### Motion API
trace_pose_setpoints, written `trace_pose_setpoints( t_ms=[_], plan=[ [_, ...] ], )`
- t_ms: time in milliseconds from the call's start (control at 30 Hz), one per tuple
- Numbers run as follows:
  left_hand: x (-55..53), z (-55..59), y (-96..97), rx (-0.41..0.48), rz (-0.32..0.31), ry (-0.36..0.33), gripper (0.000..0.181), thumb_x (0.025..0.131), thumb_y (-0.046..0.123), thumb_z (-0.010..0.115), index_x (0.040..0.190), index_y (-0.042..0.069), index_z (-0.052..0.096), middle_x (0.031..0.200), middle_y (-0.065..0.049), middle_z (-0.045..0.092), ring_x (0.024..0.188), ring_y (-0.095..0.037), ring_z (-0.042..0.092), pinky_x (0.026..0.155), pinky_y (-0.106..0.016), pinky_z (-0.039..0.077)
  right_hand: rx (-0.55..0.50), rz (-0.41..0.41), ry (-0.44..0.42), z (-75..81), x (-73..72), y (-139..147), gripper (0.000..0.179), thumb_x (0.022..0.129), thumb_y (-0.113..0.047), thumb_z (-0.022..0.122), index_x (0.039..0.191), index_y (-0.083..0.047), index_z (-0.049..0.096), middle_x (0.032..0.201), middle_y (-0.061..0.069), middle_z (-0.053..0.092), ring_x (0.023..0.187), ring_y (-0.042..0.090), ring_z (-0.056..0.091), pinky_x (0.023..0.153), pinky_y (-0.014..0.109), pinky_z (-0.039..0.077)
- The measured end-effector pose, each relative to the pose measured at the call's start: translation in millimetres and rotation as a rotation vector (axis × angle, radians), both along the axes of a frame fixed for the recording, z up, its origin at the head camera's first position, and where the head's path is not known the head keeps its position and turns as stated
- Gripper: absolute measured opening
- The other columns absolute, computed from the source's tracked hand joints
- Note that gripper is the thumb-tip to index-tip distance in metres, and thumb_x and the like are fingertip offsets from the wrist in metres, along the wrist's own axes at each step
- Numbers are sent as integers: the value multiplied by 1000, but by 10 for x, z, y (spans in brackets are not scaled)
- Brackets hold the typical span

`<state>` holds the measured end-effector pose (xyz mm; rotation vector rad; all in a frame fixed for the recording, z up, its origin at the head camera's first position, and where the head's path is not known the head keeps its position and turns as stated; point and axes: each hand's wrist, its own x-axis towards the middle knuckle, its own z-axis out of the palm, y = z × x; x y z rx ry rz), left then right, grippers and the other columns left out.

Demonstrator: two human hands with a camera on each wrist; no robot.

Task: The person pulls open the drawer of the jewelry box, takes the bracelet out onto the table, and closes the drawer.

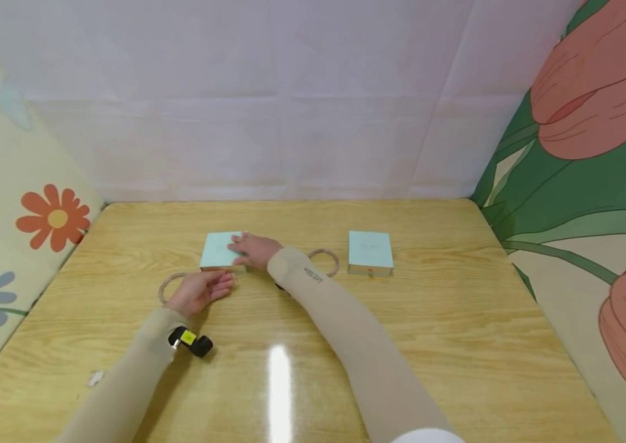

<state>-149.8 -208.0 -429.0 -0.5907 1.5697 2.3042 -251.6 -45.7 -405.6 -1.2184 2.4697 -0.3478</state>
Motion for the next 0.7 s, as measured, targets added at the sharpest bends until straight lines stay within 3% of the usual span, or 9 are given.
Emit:
trace_pose_setpoints(
  t_ms=[300, 533, 700],
  plan=[
    [40, 42, -12, -51, -68, 43, 28, 105, 7, 38, 125, -12, 46, 84, -3, 70, 78, -12, 69, 76, -27, 58, 54, 2, 39, 36, 44, 2, 56, 102, -40, 45, 152, -18, 32, 159, 0, 18, 147, 19, 12, 118, 34, 16],
    [76, 139, 1, -97, -78, 96, 37, 105, 9, 38, 132, -16, 41, 86, -2, 70, 79, -12, 70, 76, -27, 58, 102, -14, 87, 58, 76, -12, 56, 102, -45, 41, 152, -23, 30, 159, -5, 16, 147, 17, 12, 115, 57, 18],
    [98, 222, 24, -145, -76, 143, 41, 105, 10, 38, 136, -17, 36, 87, -2, 69, 79, -11, 69, 77, -26, 57, 94, -2, 155, 24, 83, -13, 56, 101, -46, 41, 152, -22, 32, 159, -3, 18, 147, 18, 14, 114, 60, 18]
  ],
)
